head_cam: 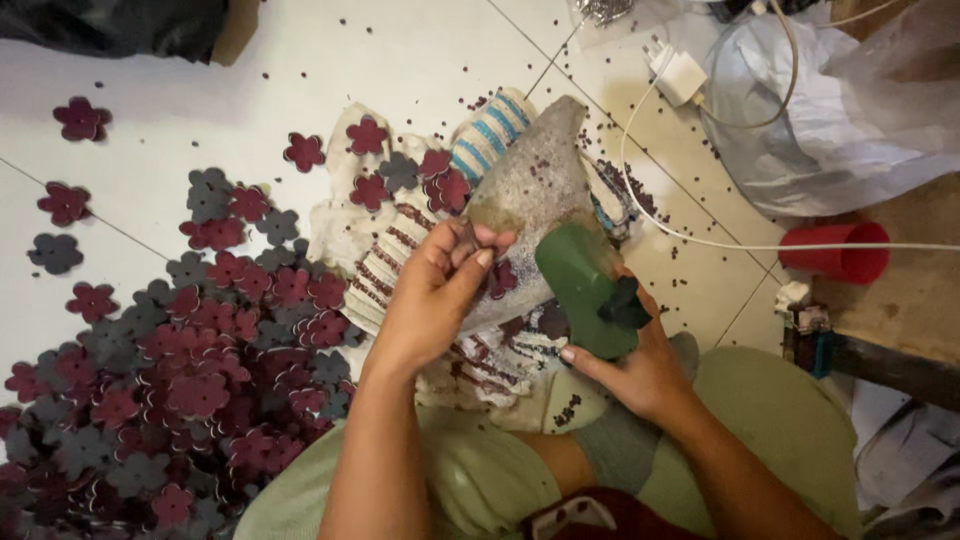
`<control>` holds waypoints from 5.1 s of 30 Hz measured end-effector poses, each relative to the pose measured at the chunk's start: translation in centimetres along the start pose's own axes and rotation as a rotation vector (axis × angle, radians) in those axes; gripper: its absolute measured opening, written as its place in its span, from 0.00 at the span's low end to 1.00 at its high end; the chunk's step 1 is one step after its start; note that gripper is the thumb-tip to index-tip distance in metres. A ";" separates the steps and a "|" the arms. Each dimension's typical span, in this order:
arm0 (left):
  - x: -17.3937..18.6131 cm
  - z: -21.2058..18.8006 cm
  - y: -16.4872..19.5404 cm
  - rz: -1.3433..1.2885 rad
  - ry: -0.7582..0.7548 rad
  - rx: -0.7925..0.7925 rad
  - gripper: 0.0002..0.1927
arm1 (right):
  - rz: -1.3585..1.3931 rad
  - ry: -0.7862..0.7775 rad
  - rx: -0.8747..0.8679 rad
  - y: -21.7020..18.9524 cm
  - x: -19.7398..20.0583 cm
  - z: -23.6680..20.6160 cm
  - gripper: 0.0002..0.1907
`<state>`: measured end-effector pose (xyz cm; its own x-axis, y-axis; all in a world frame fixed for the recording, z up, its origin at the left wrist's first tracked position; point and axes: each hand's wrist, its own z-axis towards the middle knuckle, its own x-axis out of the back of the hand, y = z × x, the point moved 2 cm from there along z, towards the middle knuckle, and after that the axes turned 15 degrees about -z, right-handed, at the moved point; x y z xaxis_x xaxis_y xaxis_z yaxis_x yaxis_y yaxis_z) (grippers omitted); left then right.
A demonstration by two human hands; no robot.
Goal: The person sits on the floor and glues small fabric flower cutouts onto the surface of a green shoe upper. They hold the shoe with one hand, apply glue with a small stick-like applicator, press each flower piece onto the glued spot, and pick new flower pieces one at a time from a pile on the floor.
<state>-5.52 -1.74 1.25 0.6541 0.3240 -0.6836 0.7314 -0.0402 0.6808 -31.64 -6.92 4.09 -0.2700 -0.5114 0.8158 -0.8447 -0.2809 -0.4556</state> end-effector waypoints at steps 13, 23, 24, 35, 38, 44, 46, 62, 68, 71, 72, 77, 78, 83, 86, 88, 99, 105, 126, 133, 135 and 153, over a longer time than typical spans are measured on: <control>0.5 0.3 -0.3 0.049 0.063 0.055 0.02 | -0.103 0.017 0.067 -0.2 0.2 0.2 0.59; -1.2 -0.4 1.8 0.304 0.001 -0.048 0.04 | -0.063 -0.021 0.012 -0.3 0.3 0.2 0.61; -1.7 -0.5 2.3 0.413 -0.057 -0.131 0.04 | -0.071 -0.028 0.007 -0.2 0.3 0.2 0.61; -3.0 -1.6 4.7 0.832 -0.103 -0.242 0.10 | 0.065 0.003 -0.044 0.0 -0.8 -0.3 0.65; -2.8 -1.6 4.2 0.831 -0.105 -0.240 0.11 | -0.050 0.088 -0.050 0.2 0.0 -0.7 0.62; -2.5 -1.1 3.1 0.819 -0.148 -0.307 0.08 | -0.121 0.214 0.111 1.4 4.6 -4.1 0.48; -2.5 -0.9 2.8 0.842 -0.152 -0.335 0.08 | 0.083 0.273 0.177 0.6 7.3 -5.6 0.47; -2.2 0.1 0.9 1.064 -0.131 -0.258 0.04 | 0.165 0.010 0.035 -0.5 3.9 -4.0 0.40; -2.6 -0.3 1.5 0.907 -0.101 -0.285 0.10 | 0.535 0.339 0.298 -2.1 10.8 -5.5 0.42; -2.6 -0.1 1.4 0.894 -0.105 -0.303 0.09 | 0.652 0.385 0.425 -4.8 12.0 -4.9 0.43; -2.6 -0.1 1.3 0.883 -0.109 -0.322 0.09 | 0.603 0.378 0.430 -5.5 11.2 -4.4 0.44; -2.0 0.1 0.8 1.011 -0.111 -0.283 0.06 | 0.013 0.084 0.057 -3.6 3.7 -2.7 0.46; -2.0 0.1 0.9 0.966 -0.124 -0.325 0.06 | 0.018 0.122 0.023 -2.4 3.5 -3.1 0.46; -2.5 0.1 1.7 0.929 -0.144 -0.346 0.04 | -0.010 0.151 0.208 -0.4 6.6 -4.6 0.35; -2.8 -0.1 1.9 0.910 -0.126 -0.287 0.09 | 0.526 0.338 0.315 -3.1 11.0 -5.1 0.35; -2.8 -0.1 1.8 0.921 -0.106 -0.230 0.10 | 0.659 0.368 0.416 -5.6 12.4 -4.7 0.34; -1.7 -0.2 1.3 0.855 -0.107 -0.289 0.12 | 0.086 0.118 -0.010 -2.0 4.9 -3.0 0.38; -1.8 -0.4 2.1 0.814 -0.065 -0.200 0.13 | -0.020 0.076 0.016 -2.9 5.2 -3.4 0.43; -0.8 -0.2 3.8 0.350 0.404 -0.130 0.07 | -0.293 0.020 0.083 -3.6 3.6 -2.2 0.51; -2.4 -0.8 4.2 1.139 0.197 -0.384 0.12 | -0.277 0.041 -0.050 -2.0 3.2 -2.5 0.50; -2.2 -0.8 3.9 1.139 0.147 -0.320 0.12 | -0.262 0.112 -0.017 -1.9 3.2 -2.3 0.49; 3.4 -0.7 4.5 0.376 0.701 -0.400 0.14 | -0.311 0.297 0.040 -3.5 3.1 2.7 0.46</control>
<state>-0.21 -0.15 2.18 0.4733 0.8649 -0.1671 0.2841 0.0296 0.9583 -28.26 -9.68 7.23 -0.1311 -0.1430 0.9810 -0.8899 -0.4190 -0.1800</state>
